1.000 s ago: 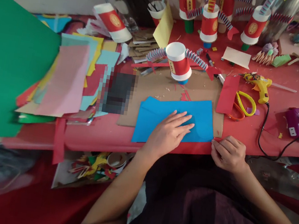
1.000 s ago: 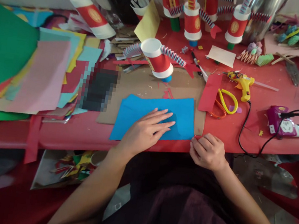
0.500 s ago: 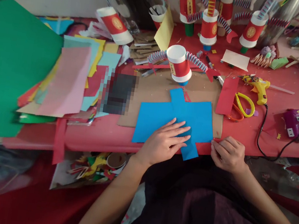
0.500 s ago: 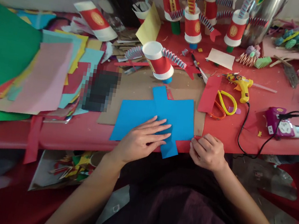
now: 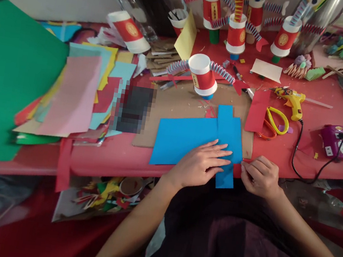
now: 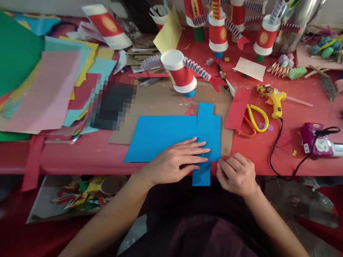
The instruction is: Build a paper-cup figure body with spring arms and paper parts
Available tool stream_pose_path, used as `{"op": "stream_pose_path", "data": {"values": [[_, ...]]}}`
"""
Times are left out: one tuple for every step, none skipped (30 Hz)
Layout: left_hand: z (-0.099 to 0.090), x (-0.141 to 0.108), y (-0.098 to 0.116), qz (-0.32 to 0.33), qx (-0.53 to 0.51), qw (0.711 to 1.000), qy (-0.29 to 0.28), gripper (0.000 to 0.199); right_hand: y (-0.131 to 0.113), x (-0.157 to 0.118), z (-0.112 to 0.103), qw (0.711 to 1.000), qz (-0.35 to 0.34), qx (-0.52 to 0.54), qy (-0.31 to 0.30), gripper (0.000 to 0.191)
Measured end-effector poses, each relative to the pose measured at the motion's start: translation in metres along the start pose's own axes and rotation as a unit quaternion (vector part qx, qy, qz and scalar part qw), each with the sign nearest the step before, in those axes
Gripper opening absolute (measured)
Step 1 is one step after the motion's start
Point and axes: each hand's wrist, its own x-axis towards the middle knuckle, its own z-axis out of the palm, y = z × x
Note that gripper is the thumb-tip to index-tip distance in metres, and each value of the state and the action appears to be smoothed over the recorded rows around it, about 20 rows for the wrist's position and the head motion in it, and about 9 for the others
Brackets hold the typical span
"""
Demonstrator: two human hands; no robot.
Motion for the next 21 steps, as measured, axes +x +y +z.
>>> {"op": "stream_pose_path", "data": {"values": [[0.001, 0.001, 0.0, -0.001, 0.005, 1.0, 0.004, 0.022, 0.0, 0.0, 0.0, 1.0, 0.005, 0.004, -0.001, 0.018], [0.001, 0.001, 0.001, -0.003, 0.014, 1.0, 0.012, 0.022, 0.0, 0.0, 0.0, 1.0, 0.007, 0.008, -0.001, 0.018], [0.002, 0.002, 0.001, -0.008, 0.025, 0.999, 0.024, 0.023, 0.0, -0.001, 0.0, 1.0, 0.008, 0.012, 0.0, 0.018], [0.004, 0.003, 0.001, -0.017, 0.038, 0.998, 0.038, 0.024, 0.0, -0.001, 0.0, 1.0, 0.008, 0.015, 0.001, 0.018], [0.005, 0.003, 0.001, -0.03, 0.053, 0.997, 0.05, 0.026, 0.0, -0.001, 0.0, 1.0, 0.007, 0.016, 0.002, 0.017], [0.007, 0.004, 0.001, -0.047, 0.068, 0.995, 0.056, 0.03, 0.0, -0.001, 0.0, 1.0, 0.007, 0.017, 0.003, 0.017], [0.008, 0.004, 0.0, -0.064, 0.081, 0.993, 0.057, 0.034, 0.0, -0.001, 0.0, 1.0, 0.007, 0.016, 0.004, 0.017], [0.009, 0.005, 0.0, -0.078, 0.09, 0.991, 0.054, 0.038, 0.0, -0.001, 0.0, 1.0, 0.007, 0.014, 0.004, 0.018], [0.011, 0.005, -0.001, -0.088, 0.096, 0.99, 0.048, 0.043, 0.0, -0.001, 0.0, 1.0, 0.007, 0.011, 0.003, 0.018], [0.012, 0.005, -0.002, -0.094, 0.099, 0.99, 0.041, 0.046, 0.0, -0.002, 0.0, 1.0, 0.007, 0.009, 0.003, 0.018], [0.013, 0.005, -0.003, -0.095, 0.101, 0.99, 0.037, 0.047, 0.0, -0.002, 0.0, 1.0, 0.005, 0.008, 0.002, 0.018], [0.014, 0.005, -0.003, -0.093, 0.104, 0.99, 0.036, 0.048, 0.0, -0.002, 0.0, 1.0, 0.005, 0.008, 0.002, 0.018], [0.015, 0.005, -0.004, -0.092, 0.108, 0.989, 0.037, 0.047, 0.0, -0.002, 0.0, 1.0, 0.004, 0.008, 0.0, 0.018], [0.016, 0.004, -0.004, -0.091, 0.114, 0.989, 0.038, 0.048, 0.0, -0.002, 0.0, 1.0, 0.004, 0.008, -0.001, 0.019], [0.016, 0.004, -0.003, -0.09, 0.119, 0.988, 0.04, 0.048, 0.0, -0.001, 0.0, 1.0, 0.003, 0.008, -0.002, 0.019], [0.017, 0.004, -0.003, -0.09, 0.123, 0.987, 0.042, 0.048, 0.0, -0.001, 0.0, 1.0, 0.003, 0.008, -0.002, 0.019], [0.017, 0.004, -0.002, -0.091, 0.125, 0.987, 0.042, 0.049, 0.0, -0.001, 0.0, 1.0, 0.003, 0.008, -0.002, 0.02], [0.017, 0.004, -0.002, -0.092, 0.125, 0.987, 0.041, 0.049, 0.0, 0.0, 0.0, 1.0, 0.004, 0.008, -0.001, 0.02], [0.017, 0.005, -0.001, -0.095, 0.124, 0.987, 0.04, 0.049, -0.001, 0.0, -0.001, 1.0, 0.004, 0.01, -0.001, 0.02], [0.017, 0.005, -0.001, -0.098, 0.122, 0.987, 0.038, 0.049, -0.001, 0.001, -0.001, 1.0, 0.006, 0.013, 0.0, 0.019], [0.017, 0.005, 0.0, -0.102, 0.122, 0.987, 0.035, 0.049, -0.001, 0.001, -0.001, 1.0, 0.008, 0.018, -0.001, 0.019]]}}
